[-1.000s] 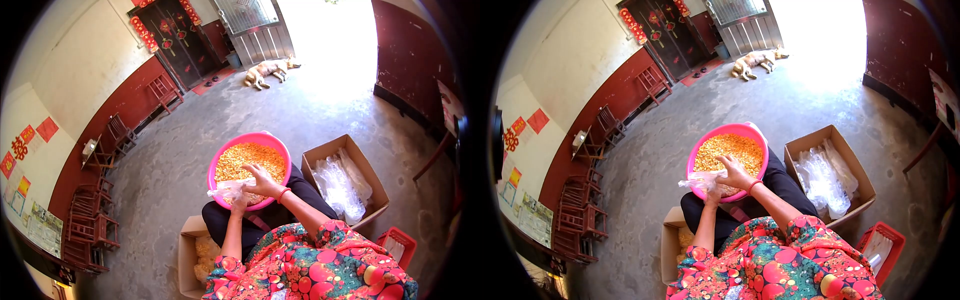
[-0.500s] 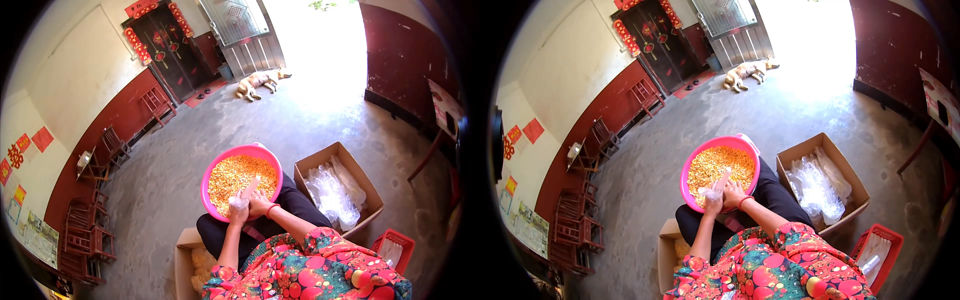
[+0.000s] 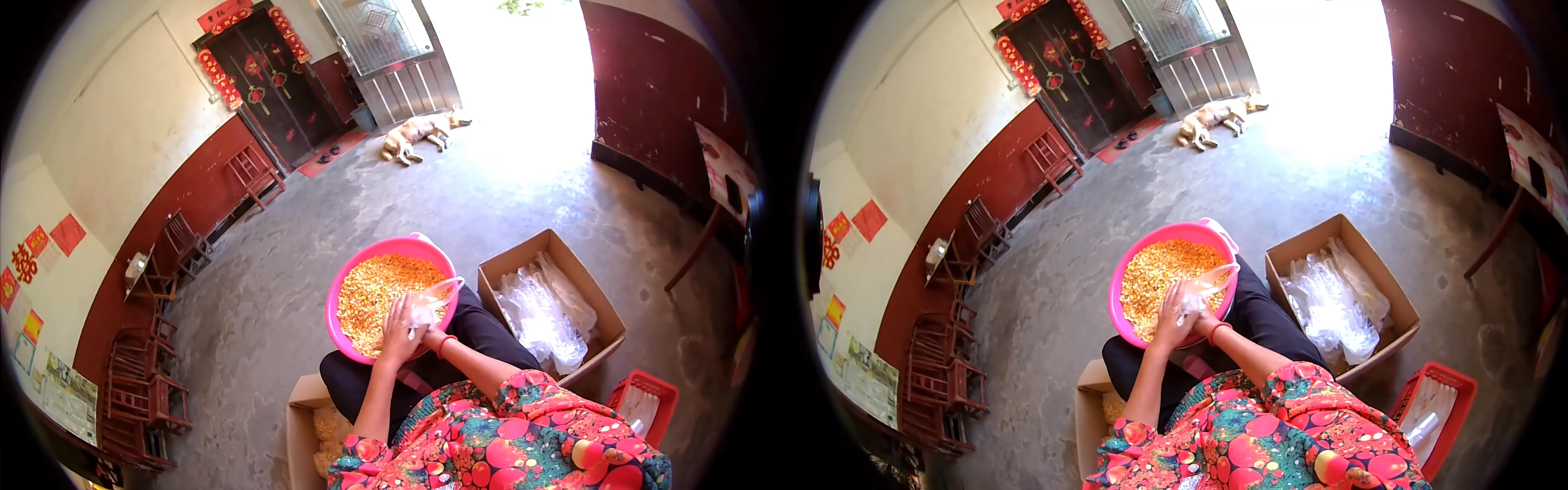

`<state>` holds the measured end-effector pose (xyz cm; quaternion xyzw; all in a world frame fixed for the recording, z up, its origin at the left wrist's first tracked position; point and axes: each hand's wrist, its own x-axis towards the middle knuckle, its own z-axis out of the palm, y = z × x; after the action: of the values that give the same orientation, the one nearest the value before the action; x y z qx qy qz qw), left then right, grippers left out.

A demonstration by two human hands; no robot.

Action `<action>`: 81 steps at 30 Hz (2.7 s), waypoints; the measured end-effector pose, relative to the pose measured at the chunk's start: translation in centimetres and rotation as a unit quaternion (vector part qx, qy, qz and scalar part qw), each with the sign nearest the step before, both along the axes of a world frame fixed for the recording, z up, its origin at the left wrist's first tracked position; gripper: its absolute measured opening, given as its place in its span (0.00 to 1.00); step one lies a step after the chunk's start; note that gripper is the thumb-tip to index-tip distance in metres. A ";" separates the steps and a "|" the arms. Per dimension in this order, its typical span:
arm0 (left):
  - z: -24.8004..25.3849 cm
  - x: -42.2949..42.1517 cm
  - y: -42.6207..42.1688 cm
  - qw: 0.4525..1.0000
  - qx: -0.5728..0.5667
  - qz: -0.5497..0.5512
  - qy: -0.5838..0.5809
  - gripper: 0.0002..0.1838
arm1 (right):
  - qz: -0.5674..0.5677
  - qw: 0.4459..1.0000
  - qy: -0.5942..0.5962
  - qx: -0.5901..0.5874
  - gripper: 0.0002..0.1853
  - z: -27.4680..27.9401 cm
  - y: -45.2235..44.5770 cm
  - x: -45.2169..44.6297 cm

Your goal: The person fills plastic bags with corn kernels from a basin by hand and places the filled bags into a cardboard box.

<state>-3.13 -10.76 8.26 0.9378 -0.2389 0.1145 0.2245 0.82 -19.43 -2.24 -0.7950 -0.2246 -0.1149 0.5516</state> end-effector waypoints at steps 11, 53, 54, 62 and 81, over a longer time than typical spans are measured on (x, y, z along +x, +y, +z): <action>-0.4 -1.0 5.8 0.984 -0.088 0.028 0.153 0.57 | 0.022 0.996 -0.006 0.082 0.04 7.4 -1.6 -1.7; 3.1 -5.7 -0.4 0.793 -0.548 -0.089 0.252 0.19 | 0.150 0.987 0.036 0.049 0.13 19.7 -1.5 -6.8; 2.5 -5.8 0.3 0.792 -0.549 -0.088 0.251 0.19 | 0.154 0.983 0.062 0.080 0.13 20.0 -1.5 -6.9; 4.2 -7.3 2.7 0.845 -0.474 -0.024 0.245 0.13 | 0.204 0.881 0.227 0.362 0.14 20.4 -1.1 -5.9; 6.7 -11.5 7.2 0.873 -0.451 -0.025 0.184 0.15 | 0.454 0.765 0.369 0.270 0.19 19.7 -0.8 -8.0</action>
<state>-14.64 -3.61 15.00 0.7321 -0.1394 0.0292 0.6661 -7.15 -20.27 17.46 -0.4000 -0.2981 0.3949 0.7715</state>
